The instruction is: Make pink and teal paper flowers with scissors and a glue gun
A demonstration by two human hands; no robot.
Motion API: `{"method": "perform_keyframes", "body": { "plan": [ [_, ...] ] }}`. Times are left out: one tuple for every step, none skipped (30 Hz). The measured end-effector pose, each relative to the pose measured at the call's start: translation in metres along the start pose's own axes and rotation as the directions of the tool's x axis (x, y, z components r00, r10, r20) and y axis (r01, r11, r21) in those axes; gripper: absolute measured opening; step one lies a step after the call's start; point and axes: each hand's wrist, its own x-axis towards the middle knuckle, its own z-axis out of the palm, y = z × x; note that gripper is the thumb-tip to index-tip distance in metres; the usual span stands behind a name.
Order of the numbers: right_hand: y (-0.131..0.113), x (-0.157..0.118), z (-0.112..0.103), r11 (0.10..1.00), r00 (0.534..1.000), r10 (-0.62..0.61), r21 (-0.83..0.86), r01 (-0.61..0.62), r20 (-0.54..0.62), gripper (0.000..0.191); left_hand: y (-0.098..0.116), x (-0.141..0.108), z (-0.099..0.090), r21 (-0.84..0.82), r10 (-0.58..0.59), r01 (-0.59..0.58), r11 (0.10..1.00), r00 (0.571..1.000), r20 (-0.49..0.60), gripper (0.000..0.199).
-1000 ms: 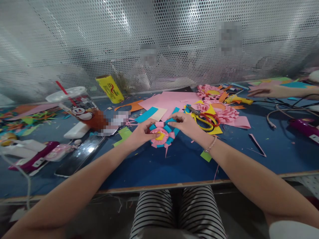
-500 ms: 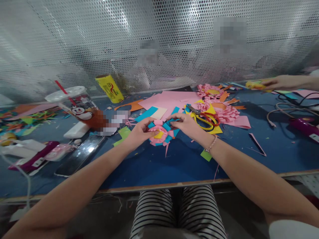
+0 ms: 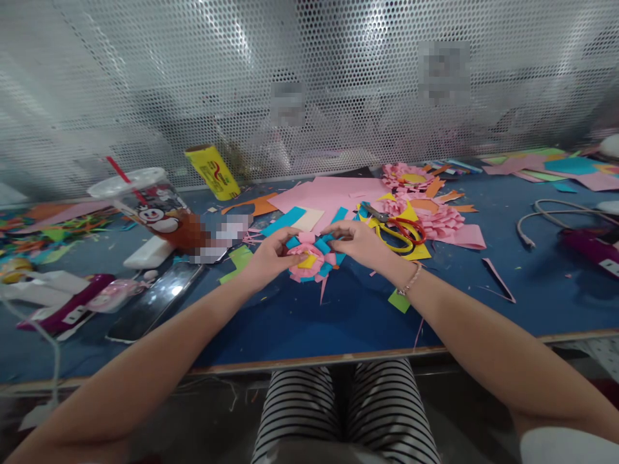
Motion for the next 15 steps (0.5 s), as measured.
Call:
{"method": "perform_keyframes", "body": {
  "plan": [
    [0.0008, 0.0003, 0.0001, 1.000, 1.000, 0.000, -0.003, 0.000, 0.001, 0.028, -0.0004, 0.0001, -0.0002, 0.004, 0.005, -0.005, 1.000, 1.000, -0.002, 0.040],
    [0.0014, 0.0006, 0.0000, 1.000, 1.000, 0.000, -0.004, 0.000, 0.003, 0.027, -0.0011, 0.0004, -0.0003, 0.007, 0.013, -0.013, 1.000, 1.000, -0.001, 0.040],
    [0.0017, 0.0008, -0.0002, 1.000, 1.000, -0.003, -0.003, 0.003, 0.005, 0.027, -0.0019, 0.0007, -0.0005, 0.007, 0.026, -0.026, 1.000, 1.000, -0.002, 0.039],
    [0.0018, 0.0009, -0.0005, 1.000, 1.000, -0.008, -0.001, 0.008, 0.008, 0.027, -0.0029, 0.0011, -0.0005, 0.009, 0.042, -0.042, 0.999, 0.999, -0.001, 0.038],
    [0.0016, 0.0009, -0.0008, 1.000, 1.000, -0.013, 0.001, 0.013, 0.011, 0.027, -0.0039, 0.0015, -0.0005, 0.010, 0.059, -0.059, 0.998, 0.998, -0.002, 0.038],
    [0.0012, 0.0008, -0.0010, 1.000, 1.000, -0.018, 0.005, 0.018, 0.016, 0.027, -0.0050, 0.0018, -0.0004, 0.013, 0.073, -0.073, 0.997, 0.997, -0.001, 0.038],
    [0.0007, 0.0006, -0.0011, 1.000, 1.000, -0.021, 0.010, 0.020, 0.020, 0.027, -0.0061, 0.0019, -0.0003, 0.016, 0.081, -0.081, 0.997, 0.997, 0.001, 0.038],
    [0.0000, 0.0003, -0.0010, 1.000, 0.999, -0.020, 0.015, 0.019, 0.026, 0.026, -0.0070, 0.0020, -0.0001, 0.019, 0.084, -0.084, 0.996, 0.996, 0.004, 0.038],
    [-0.0007, 0.0000, -0.0008, 1.000, 0.999, -0.014, 0.019, 0.014, 0.029, 0.026, -0.0077, 0.0019, 0.0001, 0.022, 0.085, -0.085, 0.996, 0.996, 0.002, 0.038],
    [-0.0015, -0.0003, -0.0005, 1.000, 1.000, -0.005, 0.022, 0.005, 0.030, 0.026, -0.0081, 0.0017, 0.0002, 0.025, 0.085, -0.085, 0.996, 0.996, 0.000, 0.038],
    [-0.0023, -0.0006, -0.0001, 1.000, 0.999, 0.005, 0.025, -0.006, 0.031, 0.026, -0.0083, 0.0014, 0.0004, 0.029, 0.084, -0.084, 0.996, 0.996, -0.002, 0.038],
    [-0.0030, -0.0008, 0.0002, 0.999, 0.999, 0.015, 0.028, -0.016, 0.032, 0.027, -0.0083, 0.0011, 0.0005, 0.035, 0.083, -0.082, 0.996, 0.997, -0.004, 0.038],
    [-0.0037, -0.0010, 0.0005, 0.999, 0.999, 0.021, 0.030, -0.022, 0.031, 0.027, -0.0080, 0.0008, 0.0006, 0.041, 0.083, -0.083, 0.996, 0.997, -0.007, 0.038],
    [-0.0042, -0.0011, 0.0007, 0.999, 0.999, 0.025, 0.033, -0.026, 0.029, 0.028, -0.0076, 0.0006, 0.0008, 0.049, 0.084, -0.084, 0.995, 0.996, -0.008, 0.039],
    [-0.0046, -0.0012, 0.0009, 0.999, 0.999, 0.026, 0.034, -0.027, 0.029, 0.028, -0.0070, 0.0003, 0.0009, 0.057, 0.084, -0.084, 0.995, 0.996, -0.008, 0.039]
  ]
}}
